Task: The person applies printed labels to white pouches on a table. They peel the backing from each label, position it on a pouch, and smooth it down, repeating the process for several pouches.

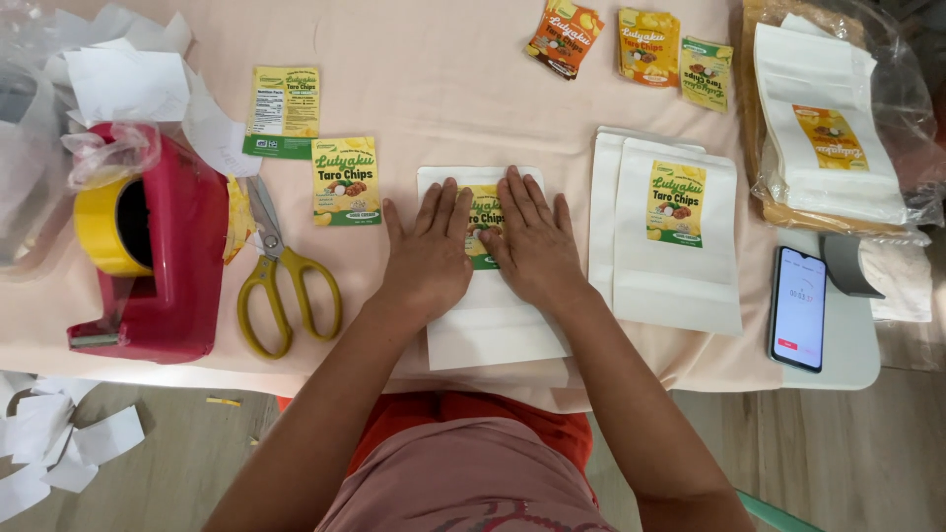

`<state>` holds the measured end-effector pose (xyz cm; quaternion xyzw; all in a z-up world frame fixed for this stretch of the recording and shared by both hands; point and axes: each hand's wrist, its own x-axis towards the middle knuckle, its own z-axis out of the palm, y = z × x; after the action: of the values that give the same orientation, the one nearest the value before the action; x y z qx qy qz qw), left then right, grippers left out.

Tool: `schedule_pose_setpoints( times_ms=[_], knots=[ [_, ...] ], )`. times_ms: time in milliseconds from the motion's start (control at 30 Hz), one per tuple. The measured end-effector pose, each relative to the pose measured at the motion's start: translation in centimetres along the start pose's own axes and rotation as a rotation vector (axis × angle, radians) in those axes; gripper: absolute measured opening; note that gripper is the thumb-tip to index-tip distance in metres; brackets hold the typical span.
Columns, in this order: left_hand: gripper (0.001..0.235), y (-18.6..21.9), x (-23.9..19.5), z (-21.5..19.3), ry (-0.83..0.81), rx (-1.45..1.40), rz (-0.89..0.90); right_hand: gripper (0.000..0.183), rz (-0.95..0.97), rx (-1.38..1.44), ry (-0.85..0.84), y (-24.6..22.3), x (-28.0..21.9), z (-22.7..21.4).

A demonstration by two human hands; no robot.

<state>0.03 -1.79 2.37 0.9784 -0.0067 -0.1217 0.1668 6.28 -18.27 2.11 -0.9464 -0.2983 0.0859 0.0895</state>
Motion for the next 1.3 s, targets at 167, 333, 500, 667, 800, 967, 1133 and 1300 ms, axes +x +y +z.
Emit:
schedule_pose_setpoints(
  times_ms=[167, 333, 500, 667, 800, 967, 1133, 1300],
  knots=[
    [0.07, -0.2, -0.2, 1.2, 0.073, -0.008, 0.004, 0.054, -0.062, 0.036, 0.157, 0.5, 1.6, -0.5],
    [0.055, -1.1, 0.3, 4.3, 0.266, -0.007, 0.056, 0.033, -0.197, 0.517, 0.276, -0.2, 4.3, -1.1],
    [0.017, -1.5, -0.9, 6.5, 0.612, 0.048, 0.457, 0.021, -0.13, 0.944, 0.087, -0.6, 4.5, -2.1],
    [0.009, -3.4, 1.3, 6.5, 0.761, 0.034, 0.572, 0.022, -0.06, 0.913, -0.044, -0.3, 5.6, -2.6],
    [0.019, -3.2, 2.2, 3.1, 0.735, 0.112, 0.464, 0.033, 0.013, 0.847, -0.115, -0.9, 5.3, -4.0],
    [0.014, -3.6, 4.0, 4.1, 0.718, 0.098, 0.42, 0.033, 0.014, 0.956, -0.154, 0.1, 7.0, -3.1],
    [0.01, -2.9, 3.5, 5.0, 0.855, 0.08, 0.401, 0.03, 0.02, 0.963, -0.147, 0.5, 6.8, -2.4],
    [0.031, -0.7, -1.4, 2.4, 0.365, -0.233, 0.34, 0.032, -0.037, 0.695, -0.015, -0.2, 6.6, -2.0]
  ],
)
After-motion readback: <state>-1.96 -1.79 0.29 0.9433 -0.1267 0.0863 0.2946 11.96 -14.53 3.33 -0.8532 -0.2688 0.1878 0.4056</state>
